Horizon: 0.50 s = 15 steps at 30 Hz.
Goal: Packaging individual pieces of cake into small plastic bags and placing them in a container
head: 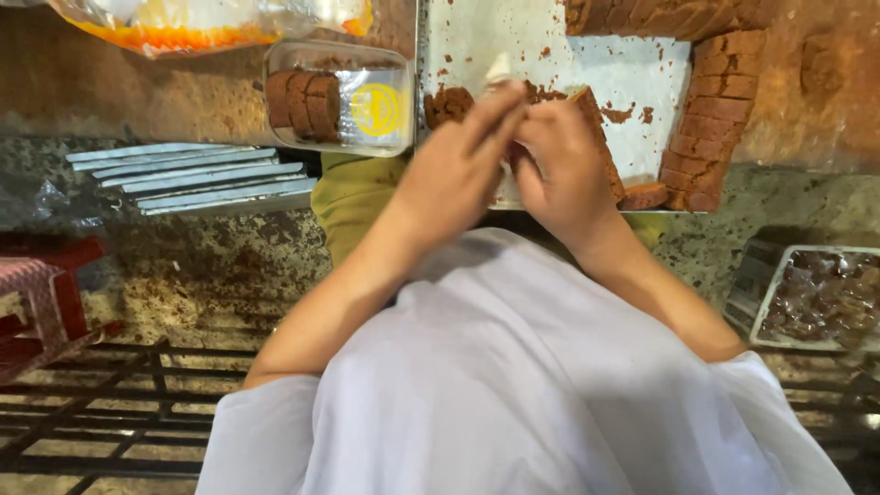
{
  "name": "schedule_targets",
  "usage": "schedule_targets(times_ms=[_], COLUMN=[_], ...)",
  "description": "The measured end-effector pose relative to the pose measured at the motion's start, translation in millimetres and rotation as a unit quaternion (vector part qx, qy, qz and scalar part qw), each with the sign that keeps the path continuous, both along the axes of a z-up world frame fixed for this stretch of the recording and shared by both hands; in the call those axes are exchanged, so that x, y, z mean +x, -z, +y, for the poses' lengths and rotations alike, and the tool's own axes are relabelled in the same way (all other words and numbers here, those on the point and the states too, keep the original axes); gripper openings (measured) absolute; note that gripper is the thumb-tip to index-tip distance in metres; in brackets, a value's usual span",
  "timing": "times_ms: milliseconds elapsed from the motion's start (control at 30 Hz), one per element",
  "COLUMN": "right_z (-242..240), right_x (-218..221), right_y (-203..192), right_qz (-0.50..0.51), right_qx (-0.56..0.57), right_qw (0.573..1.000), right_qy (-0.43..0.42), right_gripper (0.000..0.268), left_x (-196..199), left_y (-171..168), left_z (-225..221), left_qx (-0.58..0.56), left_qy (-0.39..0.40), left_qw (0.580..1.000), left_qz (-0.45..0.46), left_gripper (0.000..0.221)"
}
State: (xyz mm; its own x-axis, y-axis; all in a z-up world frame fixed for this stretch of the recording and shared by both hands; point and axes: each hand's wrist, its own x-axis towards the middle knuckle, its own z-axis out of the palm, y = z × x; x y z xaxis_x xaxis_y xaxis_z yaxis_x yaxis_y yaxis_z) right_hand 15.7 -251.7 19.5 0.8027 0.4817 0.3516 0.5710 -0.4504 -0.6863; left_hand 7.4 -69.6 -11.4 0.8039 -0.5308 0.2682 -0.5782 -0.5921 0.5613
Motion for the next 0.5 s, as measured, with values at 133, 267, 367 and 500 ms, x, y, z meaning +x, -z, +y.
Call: schedule_targets(times_ms=[133, 267, 367, 500], right_z=[-7.4, -32.8, -49.3, -31.4], right_x=[2.3, 24.3, 40.1, 42.9], right_y=[14.1, 24.4, 1.8, 2.6], right_qz=[0.144, 0.346, 0.502, 0.054], right_qx=[0.143, 0.113, -0.044, 0.211], right_qw=[0.969, 0.923, 0.864, 0.963], right_qy=[0.142, 0.123, -0.013, 0.159], right_gripper=[0.046, 0.034, 0.058, 0.039], left_x=[-8.3, -29.8, -7.1, 15.5], left_y=[-43.2, 1.9, 16.3, 11.9], left_z=[-23.8, -11.3, 26.5, 57.6], left_qx=[-0.262, -0.057, -0.137, -0.048], left_qy=[0.041, 0.119, 0.015, -0.232], left_qw=[0.92, 0.991, 0.988, 0.942], left_qz=[0.289, 0.003, 0.066, 0.237], left_gripper=[0.045, 0.048, 0.032, 0.019])
